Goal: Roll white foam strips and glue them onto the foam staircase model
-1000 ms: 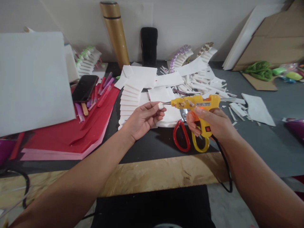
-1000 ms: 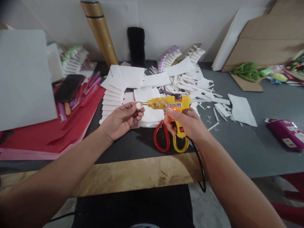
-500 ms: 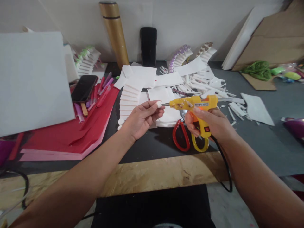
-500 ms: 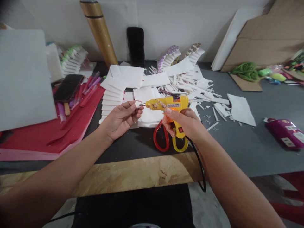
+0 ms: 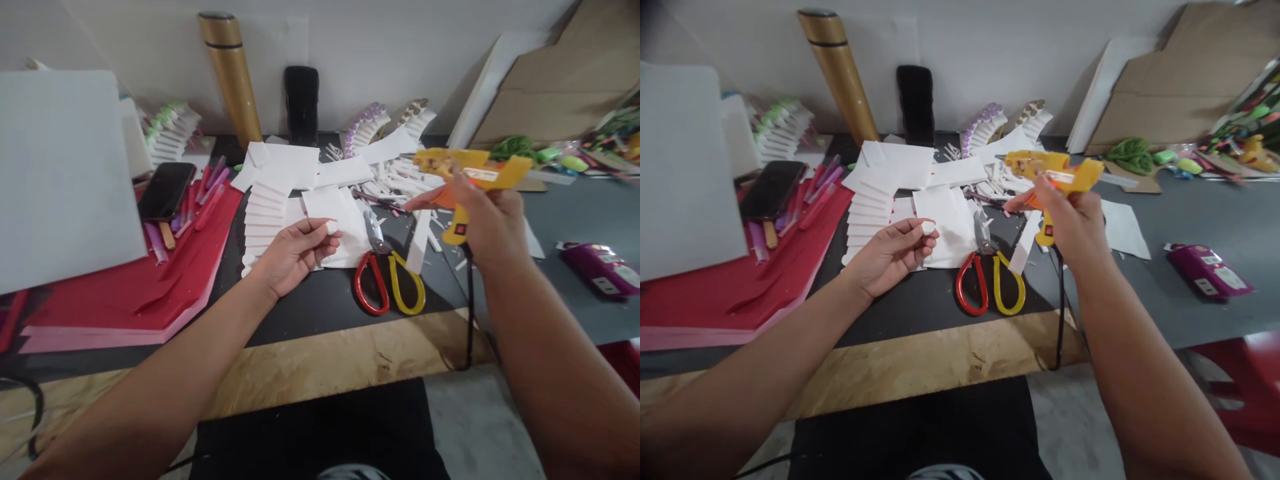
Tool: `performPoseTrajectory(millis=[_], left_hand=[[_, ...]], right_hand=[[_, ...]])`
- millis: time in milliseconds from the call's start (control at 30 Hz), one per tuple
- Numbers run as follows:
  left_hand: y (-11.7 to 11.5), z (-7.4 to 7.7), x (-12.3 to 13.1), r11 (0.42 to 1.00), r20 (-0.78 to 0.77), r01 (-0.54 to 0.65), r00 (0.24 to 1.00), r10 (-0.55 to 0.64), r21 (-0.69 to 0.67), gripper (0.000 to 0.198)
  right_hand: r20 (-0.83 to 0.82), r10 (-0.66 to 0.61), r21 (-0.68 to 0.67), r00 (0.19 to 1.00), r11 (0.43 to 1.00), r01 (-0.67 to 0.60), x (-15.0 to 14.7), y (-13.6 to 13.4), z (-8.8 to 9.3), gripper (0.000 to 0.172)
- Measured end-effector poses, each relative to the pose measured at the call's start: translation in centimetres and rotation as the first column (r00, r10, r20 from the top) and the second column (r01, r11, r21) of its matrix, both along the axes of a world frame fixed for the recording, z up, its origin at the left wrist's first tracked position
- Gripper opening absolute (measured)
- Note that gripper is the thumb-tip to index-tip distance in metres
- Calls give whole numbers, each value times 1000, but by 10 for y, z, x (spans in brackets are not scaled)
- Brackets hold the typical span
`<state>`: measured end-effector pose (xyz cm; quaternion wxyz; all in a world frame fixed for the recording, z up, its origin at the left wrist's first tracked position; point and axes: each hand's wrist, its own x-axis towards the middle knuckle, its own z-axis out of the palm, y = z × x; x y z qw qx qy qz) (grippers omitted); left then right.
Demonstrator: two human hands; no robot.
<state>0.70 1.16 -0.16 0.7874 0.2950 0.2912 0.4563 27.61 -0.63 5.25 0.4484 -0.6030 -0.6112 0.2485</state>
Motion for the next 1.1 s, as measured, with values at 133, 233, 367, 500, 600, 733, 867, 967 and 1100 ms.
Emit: performPoseTrajectory(millis=[133,233,367,500,600,733,867,967,1100], left_hand=[[-1,3,0,1000,-21,-12,1000,12,-5,8],[-2,5,0,1000,-33,-28,999,28,-4,6],[-4,7,1,1000,-38,-15,999,15,-14,6],[-5,8,3,1000,-43,-15,999,14,-20,6],[-4,8,2,1000,-44,-27,999,26,-12,5],[-2,7,1,999,-41,-39,998,39,-6,6],[-2,8,1,999,-40,-42,998,42,-16,7],[-3,8,1,999,-44,-43,998,42,-17,7],[-3,8,1,999,-54,-44,998,44,-5,5]], right_hand=[[-13,14,18,1000,1000,-14,7,11,-13,51],[73,-47,-5,996,999,48,17,9,-26,47],[128,-52,-71,990,996,62,34,-1,-31,48],[55,54,-124,997,991,-47,39,0,-32,48],[86,89,-117,992,990,-79,37,6,-35,45],[129,73,-109,989,992,-59,37,10,-39,40],[11,-144,13,989,989,144,42,5,-40,37],[-208,-286,93,935,946,310,44,5,-40,35],[-315,-346,-30,884,934,355,45,10,-40,29]])
